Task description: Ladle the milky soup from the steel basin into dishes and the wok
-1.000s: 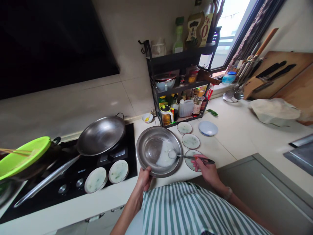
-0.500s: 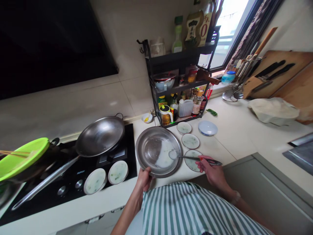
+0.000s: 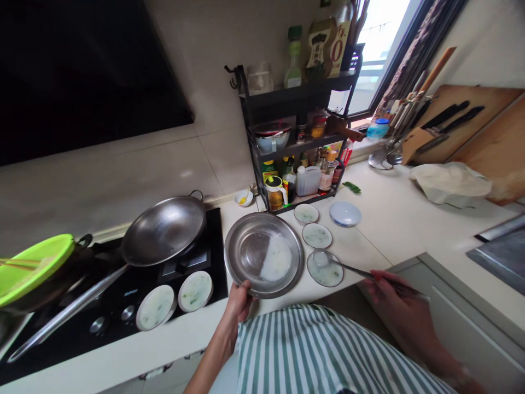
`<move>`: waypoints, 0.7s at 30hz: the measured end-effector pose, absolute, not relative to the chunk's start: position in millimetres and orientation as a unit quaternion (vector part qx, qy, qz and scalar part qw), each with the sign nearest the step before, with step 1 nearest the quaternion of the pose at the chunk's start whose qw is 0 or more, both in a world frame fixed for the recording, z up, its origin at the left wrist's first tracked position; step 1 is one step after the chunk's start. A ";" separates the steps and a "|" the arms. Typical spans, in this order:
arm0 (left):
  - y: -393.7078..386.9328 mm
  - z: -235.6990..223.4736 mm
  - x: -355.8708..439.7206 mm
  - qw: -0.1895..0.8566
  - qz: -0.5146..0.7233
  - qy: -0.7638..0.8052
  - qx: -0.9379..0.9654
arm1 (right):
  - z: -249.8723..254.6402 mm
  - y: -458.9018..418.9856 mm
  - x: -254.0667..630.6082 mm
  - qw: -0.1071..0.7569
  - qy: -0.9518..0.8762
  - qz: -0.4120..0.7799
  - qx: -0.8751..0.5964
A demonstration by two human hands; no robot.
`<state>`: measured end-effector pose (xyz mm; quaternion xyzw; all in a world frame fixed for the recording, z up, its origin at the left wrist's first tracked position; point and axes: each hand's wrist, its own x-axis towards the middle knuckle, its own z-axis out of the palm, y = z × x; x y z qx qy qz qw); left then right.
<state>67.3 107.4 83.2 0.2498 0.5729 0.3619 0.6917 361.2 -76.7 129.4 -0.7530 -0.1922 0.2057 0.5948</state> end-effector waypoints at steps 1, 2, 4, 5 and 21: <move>107.5 83.7 67.2 0.692 0.363 0.572 0.250 | 129.0 -80.9 361.7 0.580 -0.208 0.212 -0.758; 107.5 84.3 67.2 0.693 0.363 0.571 0.250 | 128.5 -85.0 361.5 0.566 -0.225 0.215 -0.763; 107.7 85.6 67.3 0.691 0.361 0.573 0.251 | 127.6 -92.0 358.9 0.548 -0.253 0.208 -0.770; 107.8 86.2 67.2 0.690 0.359 0.576 0.250 | 127.5 -94.9 356.9 0.547 -0.266 0.205 -0.767; 108.7 85.4 66.7 0.697 0.362 0.570 0.241 | 145.6 -95.1 347.2 0.520 -0.420 0.134 -0.732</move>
